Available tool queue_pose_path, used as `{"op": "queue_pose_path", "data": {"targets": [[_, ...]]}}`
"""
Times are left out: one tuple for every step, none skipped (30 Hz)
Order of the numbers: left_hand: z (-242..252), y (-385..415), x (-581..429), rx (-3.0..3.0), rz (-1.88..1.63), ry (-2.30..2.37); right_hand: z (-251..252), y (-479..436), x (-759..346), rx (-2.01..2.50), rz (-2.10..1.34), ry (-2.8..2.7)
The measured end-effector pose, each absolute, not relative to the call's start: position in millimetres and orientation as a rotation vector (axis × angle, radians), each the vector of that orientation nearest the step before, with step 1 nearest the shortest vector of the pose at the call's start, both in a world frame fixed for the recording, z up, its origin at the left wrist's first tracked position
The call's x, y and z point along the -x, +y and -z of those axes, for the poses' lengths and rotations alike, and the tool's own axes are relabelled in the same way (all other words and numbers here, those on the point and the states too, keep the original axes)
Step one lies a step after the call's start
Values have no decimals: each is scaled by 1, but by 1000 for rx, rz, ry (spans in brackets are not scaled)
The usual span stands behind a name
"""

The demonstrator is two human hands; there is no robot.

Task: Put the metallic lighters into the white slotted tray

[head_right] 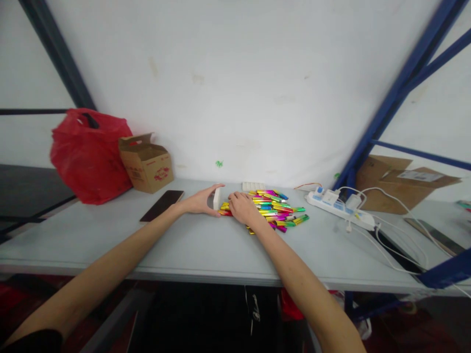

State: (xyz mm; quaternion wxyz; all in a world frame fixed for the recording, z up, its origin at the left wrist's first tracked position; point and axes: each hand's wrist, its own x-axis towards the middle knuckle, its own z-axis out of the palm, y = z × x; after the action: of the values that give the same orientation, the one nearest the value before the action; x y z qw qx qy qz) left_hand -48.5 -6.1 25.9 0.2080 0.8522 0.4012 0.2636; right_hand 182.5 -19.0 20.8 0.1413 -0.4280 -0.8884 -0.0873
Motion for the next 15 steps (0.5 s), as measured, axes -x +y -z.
{"op": "queue_pose_path", "data": {"targets": [[-24, -7, 45, -2379, -748, 1105, -21, -19, -182, 1207, 236, -2558], [-22, -7, 41, -2388, -759, 1097, -21, -19, -181, 1176, 229, -2562], [-19, -7, 38, -2397, -764, 1093, -21, -19, -180, 1148, 230, -2580], [-17, -7, 35, -2404, -768, 1090, -20, -20, -179, 1129, 240, -2607], [-15, -6, 34, -2408, -769, 1086, -19, -21, -178, 1121, 262, -2632], [-13, -6, 33, -2409, -772, 1081, -17, -23, -176, 1123, 295, -2650], [-12, -5, 33, -2409, -776, 1075, -16, -24, -176, 1127, 341, -2658], [-11, -4, 33, -2409, -782, 1071, -14, -26, -175, 1127, 396, -2659], [-10, -3, 33, -2410, -787, 1068, -12, -27, -174, 1120, 452, -2657], [-9, -3, 34, -2414, -791, 1068, -11, -28, -174, 1110, 501, -2656], [-9, -2, 35, -2420, -792, 1071, -9, -28, -174, 1098, 539, -2657], [-9, -2, 35, -2426, -789, 1075, -8, -29, -173, 1088, 565, -2661], [-10, -1, 36, -2431, -782, 1077, -8, -29, -173, 1083, 576, -2661], [-11, -1, 36, -2434, -772, 1076, -7, -28, -173, 1082, 577, -2660], [-13, -1, 37, -2435, -762, 1074, -7, -28, -173, 1088, 571, -2656]]}}
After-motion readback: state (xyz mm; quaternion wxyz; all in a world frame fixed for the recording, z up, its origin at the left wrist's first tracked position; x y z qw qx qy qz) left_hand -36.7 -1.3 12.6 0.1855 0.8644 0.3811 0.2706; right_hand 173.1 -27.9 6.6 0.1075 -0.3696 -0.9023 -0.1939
